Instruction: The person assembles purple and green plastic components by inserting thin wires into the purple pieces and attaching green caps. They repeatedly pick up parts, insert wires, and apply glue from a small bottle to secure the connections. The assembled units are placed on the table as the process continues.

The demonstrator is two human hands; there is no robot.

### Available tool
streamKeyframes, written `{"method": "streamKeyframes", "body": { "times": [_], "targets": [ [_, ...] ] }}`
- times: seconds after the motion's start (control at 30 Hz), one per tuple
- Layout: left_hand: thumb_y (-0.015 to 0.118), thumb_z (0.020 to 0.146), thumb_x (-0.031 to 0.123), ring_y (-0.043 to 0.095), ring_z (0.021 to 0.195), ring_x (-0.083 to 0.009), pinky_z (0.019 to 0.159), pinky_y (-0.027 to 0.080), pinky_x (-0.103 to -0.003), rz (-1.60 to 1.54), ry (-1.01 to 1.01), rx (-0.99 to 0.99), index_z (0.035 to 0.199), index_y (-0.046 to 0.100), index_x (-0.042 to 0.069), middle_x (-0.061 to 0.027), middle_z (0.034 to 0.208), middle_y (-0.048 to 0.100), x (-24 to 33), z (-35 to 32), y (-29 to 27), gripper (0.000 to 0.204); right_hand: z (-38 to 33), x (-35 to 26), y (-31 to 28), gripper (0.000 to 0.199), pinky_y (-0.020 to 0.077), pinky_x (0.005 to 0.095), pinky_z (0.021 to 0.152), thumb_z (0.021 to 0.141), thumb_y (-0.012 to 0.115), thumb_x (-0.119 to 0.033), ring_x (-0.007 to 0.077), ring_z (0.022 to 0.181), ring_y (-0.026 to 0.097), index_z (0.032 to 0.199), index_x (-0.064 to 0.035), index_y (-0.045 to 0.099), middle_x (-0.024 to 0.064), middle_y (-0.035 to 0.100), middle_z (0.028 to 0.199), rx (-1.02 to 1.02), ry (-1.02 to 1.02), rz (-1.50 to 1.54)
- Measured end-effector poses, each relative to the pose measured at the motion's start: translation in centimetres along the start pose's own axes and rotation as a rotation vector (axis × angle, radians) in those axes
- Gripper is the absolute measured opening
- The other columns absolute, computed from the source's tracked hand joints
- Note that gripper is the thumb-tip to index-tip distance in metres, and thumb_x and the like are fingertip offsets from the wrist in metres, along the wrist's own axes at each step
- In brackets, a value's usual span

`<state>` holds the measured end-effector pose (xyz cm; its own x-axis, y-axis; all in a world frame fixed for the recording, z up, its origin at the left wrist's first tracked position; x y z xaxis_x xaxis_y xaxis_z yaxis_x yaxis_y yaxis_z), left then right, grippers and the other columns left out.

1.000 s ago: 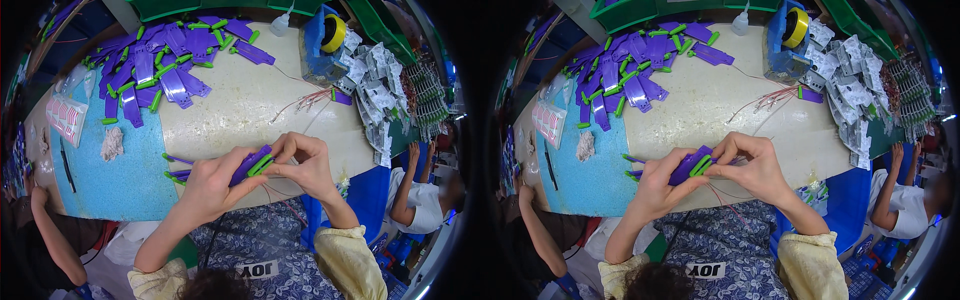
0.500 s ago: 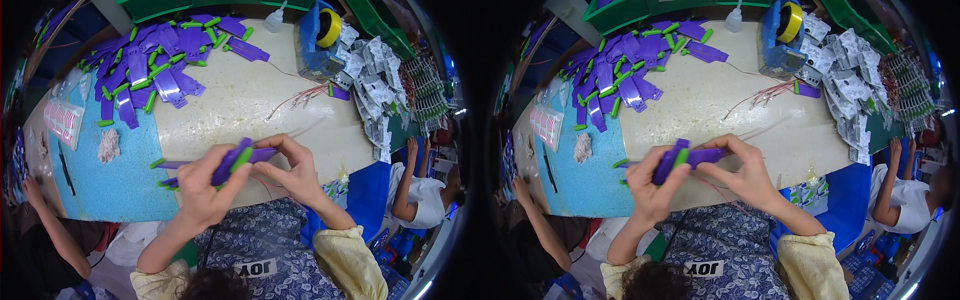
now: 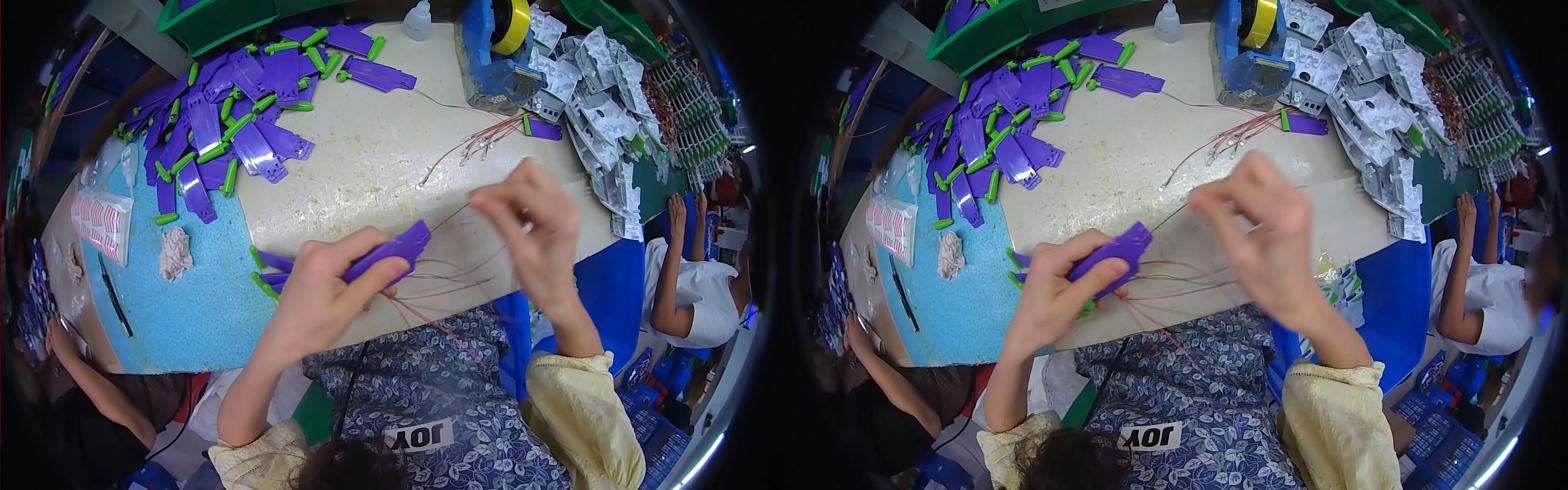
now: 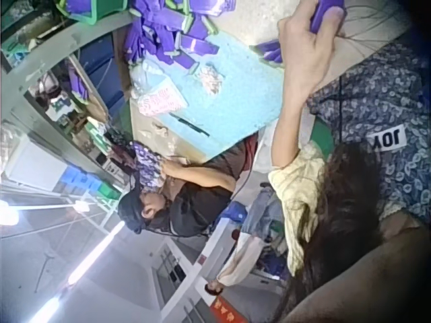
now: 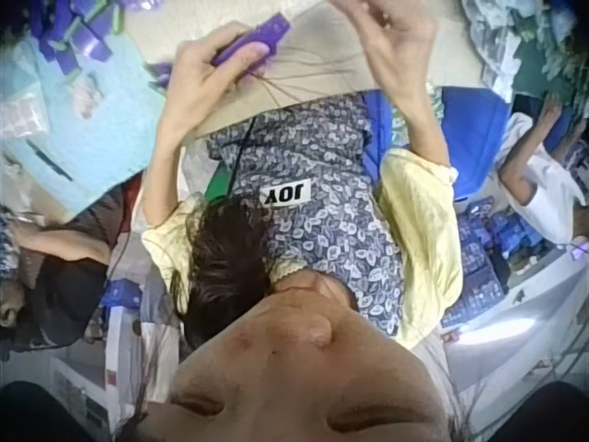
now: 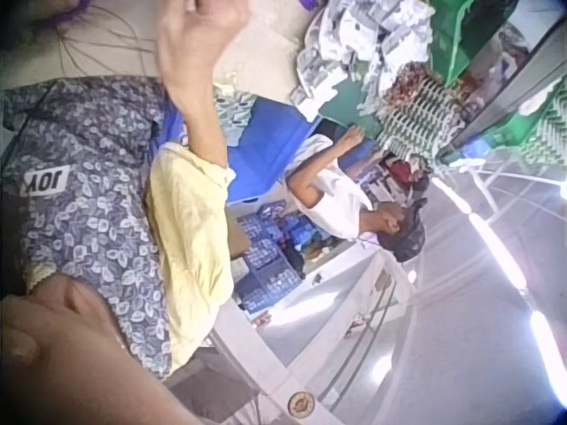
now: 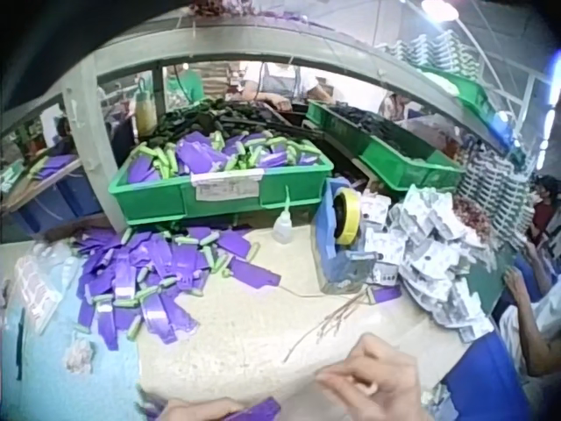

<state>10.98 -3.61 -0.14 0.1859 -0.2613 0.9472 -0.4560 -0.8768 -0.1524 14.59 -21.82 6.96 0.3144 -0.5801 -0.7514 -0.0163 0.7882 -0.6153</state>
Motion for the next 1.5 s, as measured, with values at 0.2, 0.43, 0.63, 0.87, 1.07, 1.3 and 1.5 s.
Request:
{"method": "streamKeyframes", "body": {
  "times": [0.2,0.43,0.63,0.87,1.07,1.3,1.5],
  "targets": [
    [0.064,0.100,0.023,0.058,0.052,-0.0098,0.049,0.044,-0.024,-0.438,-0.124,-0.080,0.092,0.064,-0.003,-0.0130,0.073,0.070,-0.8,0.1,-0.5,0.027,0.7,-0.3,-2.4,0.006,0.0300,0.0282,0.051,0.081,0.077,0.001,0.0113,0.058,0.040,0.081,0.0018,0.071,0.0029,0.049,0.067,0.203,-0.144,-0.056],
    [0.068,0.096,0.024,0.059,0.046,-0.0113,0.042,0.045,-0.023,-0.513,-0.264,-0.052,0.092,0.066,-0.002,-0.0130,0.069,0.069,-1.9,0.3,-0.8,0.026,-1.3,-4.6,1.3,0.011,0.0339,0.0325,0.052,0.074,0.079,-0.001,0.0224,0.060,0.046,0.077,-0.0002,0.069,0.0070,0.049,0.067,-0.107,-0.379,0.130],
    [0.069,0.096,0.024,0.060,0.052,-0.0099,0.046,0.044,-0.022,-0.464,-0.289,0.002,0.090,0.069,-0.002,-0.0088,0.068,0.069,-2.3,0.3,-1.2,0.026,-1.6,-6.9,3.9,0.023,0.0439,0.0396,0.067,0.072,0.084,-0.016,0.0264,0.075,0.058,0.082,-0.0023,0.069,0.0102,0.064,0.085,-0.318,-0.444,0.245],
    [0.071,0.091,0.016,0.066,0.062,-0.0324,0.058,0.049,-0.040,0.467,0.102,0.160,0.100,0.069,0.005,-0.0155,0.079,0.069,1.9,-0.5,-0.1,0.015,12.7,5.2,7.4,0.048,0.0488,0.0444,0.089,0.080,0.080,-0.022,0.0380,0.104,0.061,0.115,0.0060,0.063,0.0214,0.067,0.107,0.208,-0.276,-0.313],
    [0.073,0.087,0.014,0.068,0.067,-0.0327,0.060,0.052,-0.039,0.671,0.284,0.331,0.099,0.067,0.006,-0.0121,0.095,0.072,1.6,-3.0,-1.2,0.016,5.4,1.2,7.8,0.037,0.0499,0.0470,0.091,0.078,0.071,-0.006,0.0383,0.104,0.059,0.112,0.0059,0.061,0.0223,0.062,0.097,0.050,-0.330,-0.166],
    [0.075,0.085,0.015,0.070,0.076,-0.0332,0.065,0.054,-0.039,0.756,0.260,0.290,0.097,0.065,0.002,-0.0130,0.133,0.064,2.4,0.7,-0.9,0.020,1.5,13.5,-3.7,0.029,0.0505,0.0442,0.087,0.078,0.061,0.004,0.0391,0.102,0.059,0.107,0.0082,0.066,0.0246,0.057,0.107,0.137,0.270,-0.776],
    [0.077,0.084,0.016,0.071,0.083,-0.0344,0.072,0.055,-0.040,0.731,0.262,0.259,0.097,0.064,0.000,-0.0170,0.135,0.064,1.7,1.7,-2.0,0.023,-2.3,12.0,-4.5,0.039,0.0450,0.0401,0.098,0.079,0.063,0.007,0.0406,0.121,0.052,0.118,0.0094,0.062,0.0262,0.054,0.134,0.105,-0.118,-0.667]
  ]
}}
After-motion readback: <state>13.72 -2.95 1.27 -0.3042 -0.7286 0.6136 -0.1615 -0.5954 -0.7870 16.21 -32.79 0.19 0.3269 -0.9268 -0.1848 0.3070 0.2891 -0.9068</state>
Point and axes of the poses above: each hand's wrist, its own z-axis towards the middle knuckle, its own y-axis out of the palm, x = y × z, the point moved 10 cm from there along z, towards the middle knuckle
